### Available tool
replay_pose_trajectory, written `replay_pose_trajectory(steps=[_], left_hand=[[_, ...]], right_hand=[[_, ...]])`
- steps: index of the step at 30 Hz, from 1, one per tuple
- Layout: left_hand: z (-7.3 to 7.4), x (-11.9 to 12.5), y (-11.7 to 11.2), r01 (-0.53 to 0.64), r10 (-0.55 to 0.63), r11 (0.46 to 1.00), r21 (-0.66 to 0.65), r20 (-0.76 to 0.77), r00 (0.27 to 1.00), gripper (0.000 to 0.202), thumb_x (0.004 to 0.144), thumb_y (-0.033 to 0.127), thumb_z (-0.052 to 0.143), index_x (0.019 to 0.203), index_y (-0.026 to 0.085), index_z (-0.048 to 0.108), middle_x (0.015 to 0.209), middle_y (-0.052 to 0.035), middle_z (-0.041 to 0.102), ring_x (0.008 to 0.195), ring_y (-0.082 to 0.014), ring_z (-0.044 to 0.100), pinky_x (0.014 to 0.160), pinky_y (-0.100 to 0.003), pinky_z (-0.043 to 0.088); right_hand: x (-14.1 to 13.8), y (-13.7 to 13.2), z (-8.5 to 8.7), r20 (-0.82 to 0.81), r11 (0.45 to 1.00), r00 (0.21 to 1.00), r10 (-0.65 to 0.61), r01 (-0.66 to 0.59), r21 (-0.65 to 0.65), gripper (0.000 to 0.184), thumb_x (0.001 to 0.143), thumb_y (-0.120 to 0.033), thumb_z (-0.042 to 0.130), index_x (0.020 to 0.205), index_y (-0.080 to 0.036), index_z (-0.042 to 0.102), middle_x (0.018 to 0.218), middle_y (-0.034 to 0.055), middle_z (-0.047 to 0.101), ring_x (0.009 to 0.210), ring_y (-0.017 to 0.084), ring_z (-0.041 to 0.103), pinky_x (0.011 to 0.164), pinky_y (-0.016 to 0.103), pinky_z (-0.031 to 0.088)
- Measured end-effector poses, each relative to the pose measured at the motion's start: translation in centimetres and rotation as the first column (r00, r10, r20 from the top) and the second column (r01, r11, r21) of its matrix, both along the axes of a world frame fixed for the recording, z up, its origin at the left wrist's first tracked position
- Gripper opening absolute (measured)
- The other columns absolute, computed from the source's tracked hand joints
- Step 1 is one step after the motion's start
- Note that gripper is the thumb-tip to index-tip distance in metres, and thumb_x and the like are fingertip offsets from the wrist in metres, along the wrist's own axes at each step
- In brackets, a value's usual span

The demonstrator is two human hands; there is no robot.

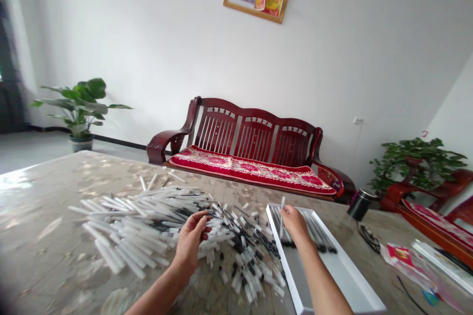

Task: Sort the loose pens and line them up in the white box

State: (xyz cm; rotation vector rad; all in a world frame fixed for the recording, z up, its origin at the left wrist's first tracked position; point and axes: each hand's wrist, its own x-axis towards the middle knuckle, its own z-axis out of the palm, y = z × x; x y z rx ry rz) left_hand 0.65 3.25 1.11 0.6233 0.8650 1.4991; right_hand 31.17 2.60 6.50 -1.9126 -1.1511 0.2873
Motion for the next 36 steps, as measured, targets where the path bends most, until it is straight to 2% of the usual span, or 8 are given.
replay_pose_trajectory(steps=[7, 16, 19, 21, 24, 30, 33, 36], left_hand=[[-0.5, -0.1, 0.5, -0.071, 0.073, 0.996, 0.045, -0.043, 0.996, 0.040, 0.057, 0.045, 0.078, 0.083, 0.018, 0.066, 0.071, 0.0004, 0.066, 0.049, -0.0103, 0.057, 0.042, -0.019, 0.038], [0.0, -0.7, 0.9, -0.152, 0.153, 0.987, 0.051, -0.015, 0.988, 0.035, 0.063, 0.040, 0.075, 0.087, 0.018, 0.063, 0.074, 0.0005, 0.066, 0.050, -0.0094, 0.056, 0.043, -0.019, 0.037], [0.3, -1.0, 0.8, -0.187, 0.187, 0.981, 0.049, -0.003, 0.982, 0.034, 0.067, 0.040, 0.071, 0.091, 0.018, 0.063, 0.077, 0.0000, 0.066, 0.050, -0.0088, 0.055, 0.043, -0.019, 0.037], [0.6, -1.2, 0.7, -0.190, 0.190, 0.981, 0.036, -0.001, 0.982, 0.034, 0.070, 0.042, 0.069, 0.093, 0.019, 0.063, 0.077, 0.0002, 0.066, 0.049, -0.0084, 0.053, 0.043, -0.019, 0.035], [0.7, -1.4, 0.5, -0.160, 0.160, 0.986, 0.042, -0.007, 0.987, 0.032, 0.074, 0.048, 0.066, 0.087, 0.019, 0.064, 0.070, 0.0013, 0.064, 0.047, -0.0082, 0.048, 0.041, -0.019, 0.031], [0.7, -1.1, -0.3, -0.058, 0.074, 0.984, 0.169, -0.091, 0.993, 0.041, 0.080, 0.057, 0.057, 0.067, 0.018, 0.059, 0.051, 0.0053, 0.049, 0.042, -0.0078, 0.037, 0.041, -0.020, 0.027], [0.4, -0.6, -0.5, 0.046, 0.003, 0.976, 0.213, -0.223, 0.975, 0.044, 0.082, 0.057, 0.053, 0.064, 0.017, 0.058, 0.049, 0.0050, 0.048, 0.042, -0.0085, 0.038, 0.043, -0.020, 0.029], [-0.1, 0.0, -0.6, 0.149, -0.060, 0.971, 0.188, -0.410, 0.910, 0.044, 0.085, 0.053, 0.051, 0.062, 0.017, 0.060, 0.046, 0.0037, 0.049, 0.040, -0.0092, 0.040, 0.042, -0.021, 0.028]], right_hand=[[0.7, 1.9, -1.3, 0.372, 0.955, 0.922, 0.106, 0.009, -0.296, 0.020, 0.072, -0.024, 0.067, 0.053, -0.021, 0.062, 0.062, 0.0042, 0.068, 0.070, 0.020, 0.065, 0.062, 0.026, 0.034], [-1.4, 1.6, -1.0, 0.549, 0.924, 0.819, 0.167, 0.064, -0.376, 0.020, 0.086, -0.027, 0.053, 0.079, -0.019, 0.070, 0.087, 0.0135, 0.074, 0.082, 0.026, 0.067, 0.063, 0.030, 0.036], [-4.0, 0.9, -0.6, 0.562, 0.939, 0.798, 0.216, -0.012, -0.345, 0.023, 0.089, -0.024, 0.048, 0.093, -0.022, 0.071, 0.101, 0.0106, 0.073, 0.092, 0.024, 0.066, 0.070, 0.029, 0.040], [-6.7, 0.3, -0.6, 0.527, 0.933, 0.784, 0.329, -0.182, -0.311, 0.023, 0.088, -0.023, 0.050, 0.095, -0.024, 0.071, 0.102, 0.0061, 0.072, 0.094, 0.021, 0.066, 0.075, 0.027, 0.042], [-11.3, -1.0, -1.2, 0.488, 0.861, 0.710, 0.508, -0.431, -0.269, 0.024, 0.082, -0.017, 0.054, 0.095, -0.026, 0.072, 0.100, 0.0027, 0.070, 0.093, 0.018, 0.065, 0.078, 0.025, 0.043], [-15.8, -2.7, -2.6, 0.621, 0.831, 0.554, 0.554, -0.416, -0.370, 0.023, 0.077, -0.011, 0.057, 0.089, -0.025, 0.070, 0.101, 0.0044, 0.067, 0.097, 0.022, 0.064, 0.078, 0.028, 0.045], [-15.4, -2.6, -3.0, 0.621, 0.837, 0.564, 0.544, -0.412, -0.359, 0.018, 0.080, -0.012, 0.056, 0.090, -0.023, 0.067, 0.099, 0.0057, 0.068, 0.098, 0.024, 0.064, 0.079, 0.030, 0.045], [-14.4, -2.3, -2.9, 0.525, 0.874, 0.702, 0.482, -0.430, -0.228, 0.016, 0.085, -0.017, 0.052, 0.092, -0.023, 0.065, 0.095, 0.0048, 0.070, 0.093, 0.023, 0.066, 0.078, 0.030, 0.047]])
